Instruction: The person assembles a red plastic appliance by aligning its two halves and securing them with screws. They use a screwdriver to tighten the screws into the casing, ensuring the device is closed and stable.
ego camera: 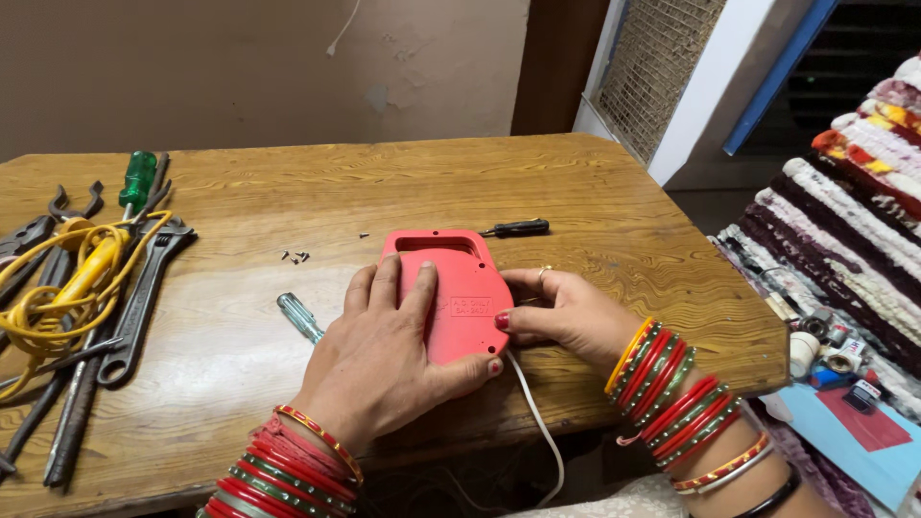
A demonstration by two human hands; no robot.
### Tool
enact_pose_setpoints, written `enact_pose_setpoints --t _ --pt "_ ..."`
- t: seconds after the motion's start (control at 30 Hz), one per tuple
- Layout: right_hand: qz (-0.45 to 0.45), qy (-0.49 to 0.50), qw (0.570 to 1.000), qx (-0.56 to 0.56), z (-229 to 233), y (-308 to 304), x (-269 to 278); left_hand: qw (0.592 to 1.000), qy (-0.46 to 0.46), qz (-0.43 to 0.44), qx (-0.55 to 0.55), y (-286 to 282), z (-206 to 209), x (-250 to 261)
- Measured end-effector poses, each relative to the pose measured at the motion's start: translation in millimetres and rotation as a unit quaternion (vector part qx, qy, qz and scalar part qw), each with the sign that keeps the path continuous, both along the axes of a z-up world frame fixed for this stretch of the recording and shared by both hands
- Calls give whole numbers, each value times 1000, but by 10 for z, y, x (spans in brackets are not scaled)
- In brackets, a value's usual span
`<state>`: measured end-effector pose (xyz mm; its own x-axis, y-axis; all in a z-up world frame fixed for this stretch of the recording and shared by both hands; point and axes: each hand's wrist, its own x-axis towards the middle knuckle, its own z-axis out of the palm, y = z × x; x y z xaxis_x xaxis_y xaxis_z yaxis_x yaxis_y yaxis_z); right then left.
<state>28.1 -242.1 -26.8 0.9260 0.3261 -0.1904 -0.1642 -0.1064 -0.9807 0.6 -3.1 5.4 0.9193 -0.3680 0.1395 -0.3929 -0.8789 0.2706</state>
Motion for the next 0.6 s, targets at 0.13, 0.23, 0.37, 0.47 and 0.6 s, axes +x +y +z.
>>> enact_pose_setpoints --t 0.13,0.23,0.37,0.47,0.6 --pt "-78 -90 988 -93 -10 116 -18 1000 6 0 0 8 20 1" --pt "-154 -271 912 -266 -15 205 -41 1000 -7 0 2 11 11 -7" --pt "-102 -415 856 -289 -44 271 22 1000 -8 0 -2 15 -1 1" --pt "-28 -366 880 -301 -136 334 107 1000 -8 -7 4 25 -18 19" --pt "22 -353 887 -296 -209 316 154 999 -28 -9 -17 25 -59 14"
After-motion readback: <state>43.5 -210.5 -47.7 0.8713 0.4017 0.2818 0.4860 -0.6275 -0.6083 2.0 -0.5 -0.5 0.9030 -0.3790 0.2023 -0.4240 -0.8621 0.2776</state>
